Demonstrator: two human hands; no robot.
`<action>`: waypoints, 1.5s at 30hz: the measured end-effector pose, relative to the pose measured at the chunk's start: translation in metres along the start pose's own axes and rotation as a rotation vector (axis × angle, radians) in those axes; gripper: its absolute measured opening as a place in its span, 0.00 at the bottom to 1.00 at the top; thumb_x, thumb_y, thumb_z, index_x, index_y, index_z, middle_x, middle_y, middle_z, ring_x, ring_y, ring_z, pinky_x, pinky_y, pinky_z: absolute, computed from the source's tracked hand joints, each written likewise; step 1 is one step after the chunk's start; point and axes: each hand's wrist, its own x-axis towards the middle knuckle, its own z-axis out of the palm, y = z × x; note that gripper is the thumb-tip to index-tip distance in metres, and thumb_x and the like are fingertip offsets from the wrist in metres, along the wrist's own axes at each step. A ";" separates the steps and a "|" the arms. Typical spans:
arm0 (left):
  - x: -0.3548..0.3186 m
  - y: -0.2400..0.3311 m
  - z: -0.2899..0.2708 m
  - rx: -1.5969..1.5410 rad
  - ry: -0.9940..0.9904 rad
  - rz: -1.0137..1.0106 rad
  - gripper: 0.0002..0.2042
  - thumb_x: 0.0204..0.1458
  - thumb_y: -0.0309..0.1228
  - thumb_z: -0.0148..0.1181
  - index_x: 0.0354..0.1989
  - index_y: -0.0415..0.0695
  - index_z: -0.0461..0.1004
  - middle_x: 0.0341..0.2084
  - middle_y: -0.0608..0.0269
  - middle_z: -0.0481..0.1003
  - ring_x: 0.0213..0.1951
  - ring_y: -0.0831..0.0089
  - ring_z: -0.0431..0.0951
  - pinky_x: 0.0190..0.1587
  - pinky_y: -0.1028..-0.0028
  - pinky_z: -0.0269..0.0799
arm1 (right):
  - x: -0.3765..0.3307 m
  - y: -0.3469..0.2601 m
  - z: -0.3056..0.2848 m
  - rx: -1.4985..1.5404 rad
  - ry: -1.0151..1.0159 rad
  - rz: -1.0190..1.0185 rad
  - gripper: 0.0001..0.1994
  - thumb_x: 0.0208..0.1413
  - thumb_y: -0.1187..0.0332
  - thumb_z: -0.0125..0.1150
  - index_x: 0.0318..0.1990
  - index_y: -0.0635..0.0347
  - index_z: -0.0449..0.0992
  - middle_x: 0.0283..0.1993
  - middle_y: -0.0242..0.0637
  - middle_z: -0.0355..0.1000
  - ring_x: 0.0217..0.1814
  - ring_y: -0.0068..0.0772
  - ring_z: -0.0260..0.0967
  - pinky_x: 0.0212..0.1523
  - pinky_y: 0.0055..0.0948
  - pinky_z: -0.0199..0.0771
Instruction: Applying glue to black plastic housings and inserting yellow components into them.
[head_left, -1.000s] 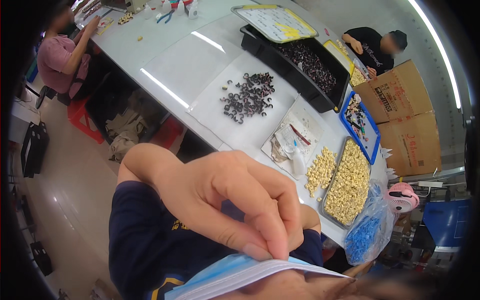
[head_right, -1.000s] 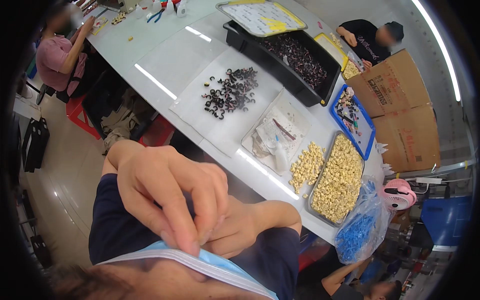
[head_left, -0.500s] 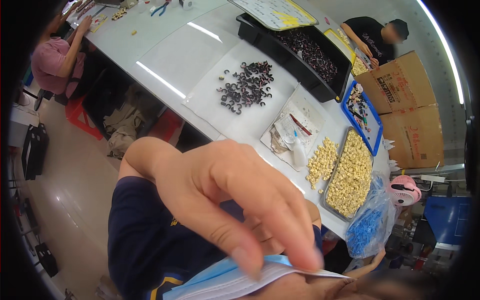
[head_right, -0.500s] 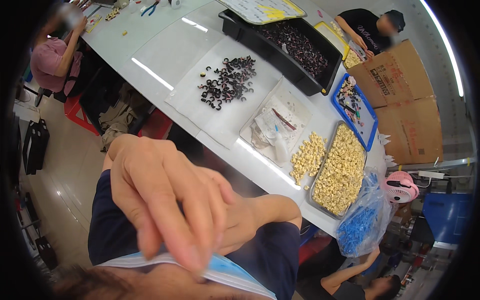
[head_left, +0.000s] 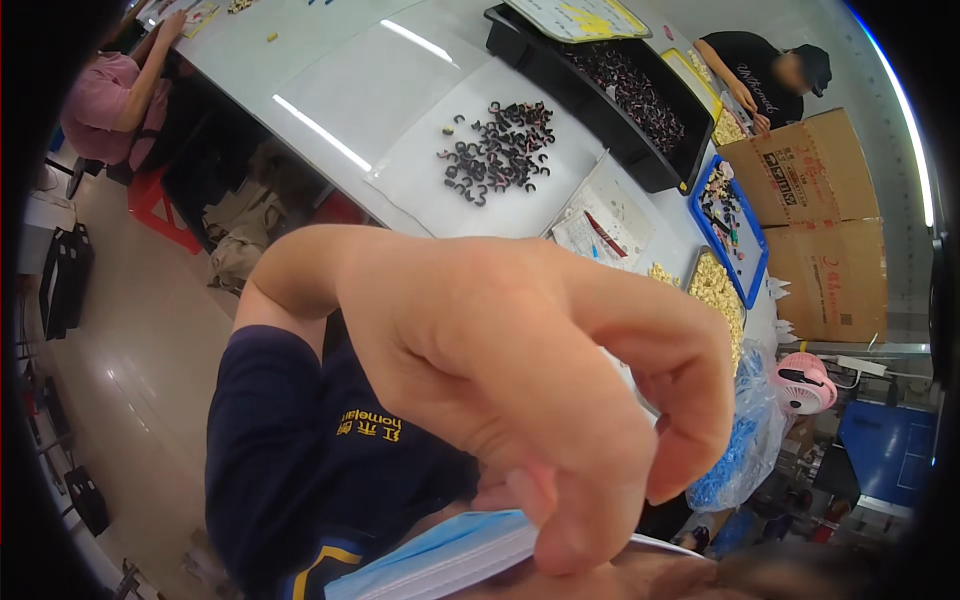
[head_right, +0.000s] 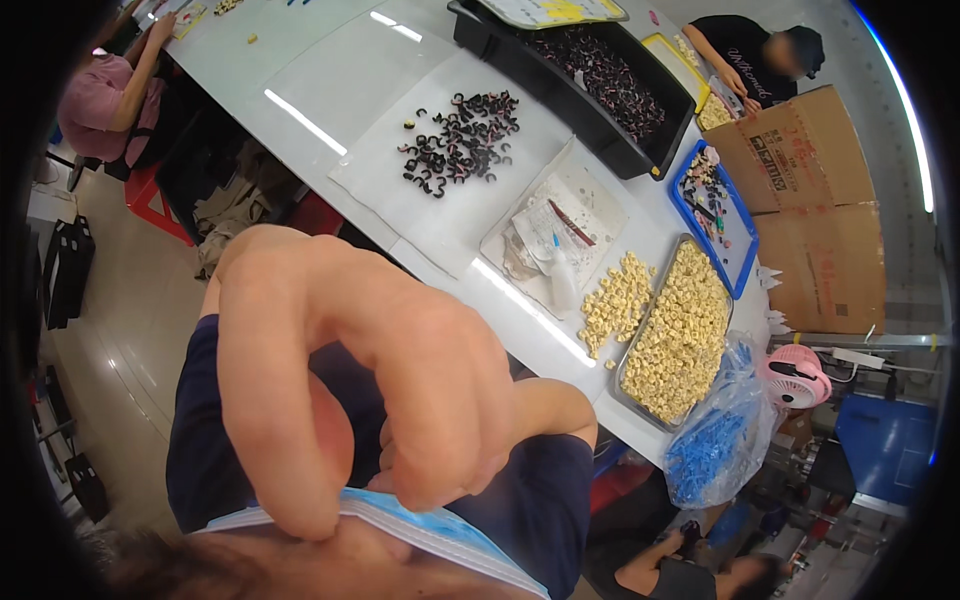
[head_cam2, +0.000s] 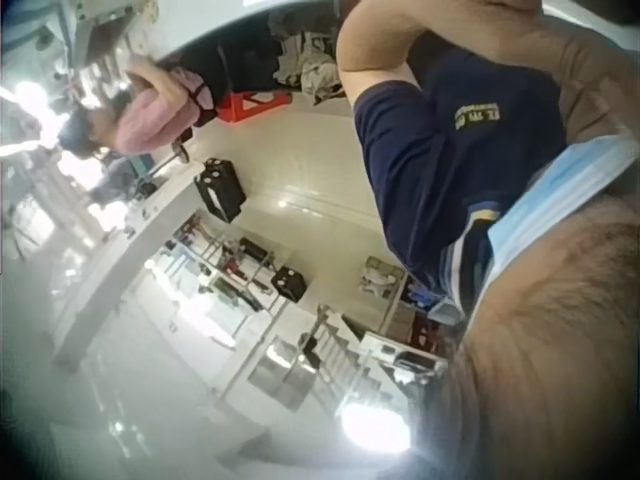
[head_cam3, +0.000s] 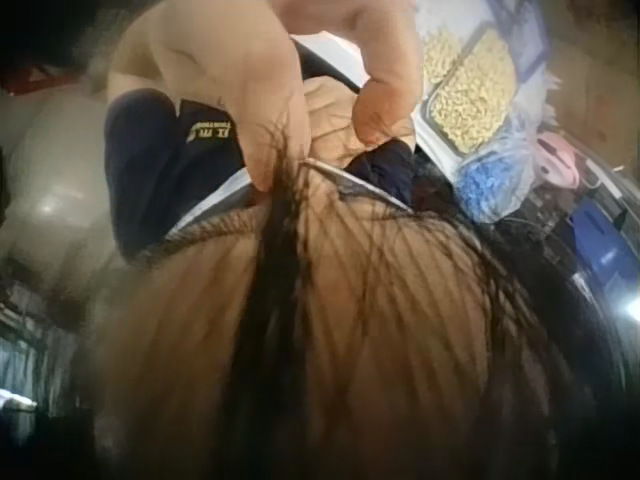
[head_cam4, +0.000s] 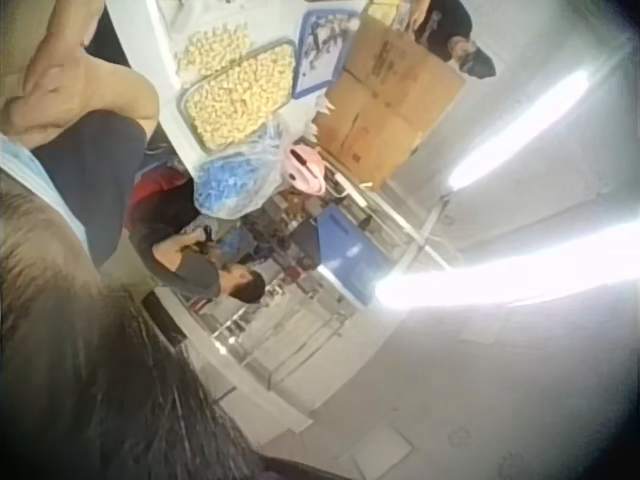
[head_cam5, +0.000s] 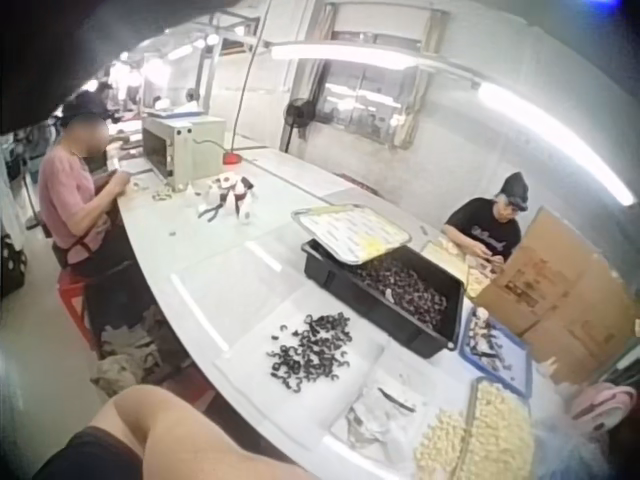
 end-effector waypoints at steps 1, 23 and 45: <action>-0.002 -0.001 0.002 -0.020 0.041 -0.016 0.09 0.54 0.20 0.50 0.24 0.39 0.76 0.35 0.43 0.67 0.31 0.60 0.69 0.31 0.67 0.69 | 0.000 -0.001 -0.001 -0.004 -0.006 -0.002 0.02 0.46 0.77 0.58 0.28 0.62 0.76 0.28 0.37 0.73 0.29 0.31 0.71 0.33 0.29 0.69; 0.000 -0.011 -0.002 -0.154 0.012 -0.251 0.15 0.45 0.34 0.65 0.39 0.38 0.77 0.34 0.55 0.75 0.46 0.56 0.72 0.63 0.58 0.36 | 0.004 -0.013 -0.001 0.046 -0.089 -0.069 0.02 0.43 0.77 0.60 0.27 0.63 0.76 0.26 0.37 0.73 0.27 0.31 0.70 0.30 0.29 0.68; -0.163 -0.102 -0.116 1.368 0.557 -0.511 0.09 0.46 0.22 0.58 0.37 0.41 0.76 0.35 0.55 0.74 0.38 0.61 0.74 0.42 0.72 0.68 | -0.161 0.046 -0.026 -0.737 0.719 0.733 0.06 0.49 0.75 0.60 0.35 0.65 0.76 0.25 0.33 0.72 0.26 0.19 0.64 0.30 0.19 0.65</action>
